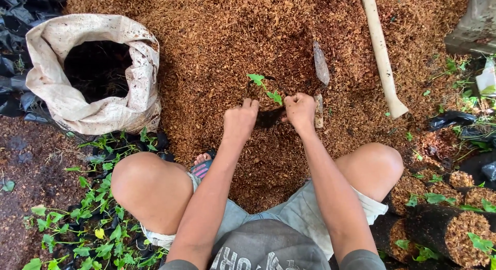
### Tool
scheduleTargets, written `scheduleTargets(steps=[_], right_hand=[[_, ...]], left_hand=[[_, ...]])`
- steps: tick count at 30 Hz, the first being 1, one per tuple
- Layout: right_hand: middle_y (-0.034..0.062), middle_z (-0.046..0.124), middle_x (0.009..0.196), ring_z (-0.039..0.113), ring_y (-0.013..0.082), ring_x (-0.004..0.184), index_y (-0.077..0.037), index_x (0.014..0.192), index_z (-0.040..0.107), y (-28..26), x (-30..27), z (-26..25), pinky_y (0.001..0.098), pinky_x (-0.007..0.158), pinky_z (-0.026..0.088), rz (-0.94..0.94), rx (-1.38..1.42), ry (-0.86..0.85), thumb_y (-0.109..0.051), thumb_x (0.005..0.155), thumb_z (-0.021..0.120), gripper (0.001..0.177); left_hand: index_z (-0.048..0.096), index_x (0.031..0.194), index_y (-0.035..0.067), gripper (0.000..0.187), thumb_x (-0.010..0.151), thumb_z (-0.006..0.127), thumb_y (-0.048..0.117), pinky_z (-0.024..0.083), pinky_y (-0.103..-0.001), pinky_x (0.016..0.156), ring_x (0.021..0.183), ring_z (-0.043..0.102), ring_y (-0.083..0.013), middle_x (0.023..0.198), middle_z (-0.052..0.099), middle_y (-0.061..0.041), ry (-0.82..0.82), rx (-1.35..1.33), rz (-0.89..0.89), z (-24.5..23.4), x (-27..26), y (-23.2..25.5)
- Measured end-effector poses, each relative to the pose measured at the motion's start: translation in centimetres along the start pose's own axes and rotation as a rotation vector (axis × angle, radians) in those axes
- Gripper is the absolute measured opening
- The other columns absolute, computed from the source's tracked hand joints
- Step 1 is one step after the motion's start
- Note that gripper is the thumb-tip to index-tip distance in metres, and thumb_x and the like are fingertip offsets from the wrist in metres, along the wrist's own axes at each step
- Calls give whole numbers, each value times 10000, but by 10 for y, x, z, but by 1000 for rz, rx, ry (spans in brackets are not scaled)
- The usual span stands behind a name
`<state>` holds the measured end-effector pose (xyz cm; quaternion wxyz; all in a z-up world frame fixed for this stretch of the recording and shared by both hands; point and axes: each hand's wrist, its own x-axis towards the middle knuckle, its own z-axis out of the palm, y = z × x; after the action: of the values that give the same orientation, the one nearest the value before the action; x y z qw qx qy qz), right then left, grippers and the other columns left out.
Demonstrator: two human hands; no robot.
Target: The person sits on a pile of wood chips and plants small green seedlings into black plastic bags filled with soil. They use their hands to open the bags, place the seedlings inside, and cover the roots with soil from the surrounding pile.
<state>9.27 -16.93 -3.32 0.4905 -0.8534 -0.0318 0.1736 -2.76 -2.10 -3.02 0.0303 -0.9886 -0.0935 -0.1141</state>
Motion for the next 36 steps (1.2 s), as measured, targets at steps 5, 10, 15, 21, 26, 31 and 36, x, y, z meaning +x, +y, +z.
scheduleTargets(steps=[5,10,15,21,26,31,36], right_hand=[[307,678,982,717,343,566,56,612,601,21,-9,3,360,413,634,80,28,-129,-59,925,607,333],[207,690,655,704,288,547,-1,899,720,19,-13,-16,397,487,565,-159,-243,-201,-140,962,576,210],[265,705,1055,673,474,1018,-13,1089,734,-28,-54,-42,583,834,543,-478,-355,-142,-43,911,590,231],[238,730,1017,704,442,974,8,1048,742,-4,-34,-28,545,856,563,-540,-578,-360,-17,898,544,250],[222,759,1005,740,390,942,2,1080,767,-16,-34,-18,499,843,589,-469,-651,-464,-27,922,556,265],[218,741,945,735,365,922,32,1088,742,36,5,20,521,896,570,-381,-797,-554,-99,909,646,242],[264,744,1023,717,438,1008,40,1097,751,19,-15,9,568,906,557,-406,-710,-598,-55,886,621,265]], left_hand=[[702,998,158,194,829,693,64,565,-357,517,607,712,-199,950,692,-44,18,21,31,32,-6,-12],[652,1094,102,309,819,782,158,625,-364,616,857,737,-251,1159,641,-140,-38,-127,138,-3,-7,-1],[666,1062,119,267,815,766,139,619,-342,590,823,730,-218,1137,623,-113,65,-104,207,18,-15,13],[662,1087,162,210,881,655,122,600,-324,588,694,728,-165,1113,653,-44,50,-82,197,38,-17,17],[626,1185,190,279,928,557,107,600,-372,582,620,741,-202,1099,681,-18,-68,-105,164,40,-19,14],[576,1322,118,482,845,525,74,576,-420,549,622,741,-267,1108,716,-51,-209,-71,135,81,-24,10],[670,1195,107,331,887,556,148,575,-383,580,626,746,-248,936,749,-27,-270,-101,79,40,-23,12]])
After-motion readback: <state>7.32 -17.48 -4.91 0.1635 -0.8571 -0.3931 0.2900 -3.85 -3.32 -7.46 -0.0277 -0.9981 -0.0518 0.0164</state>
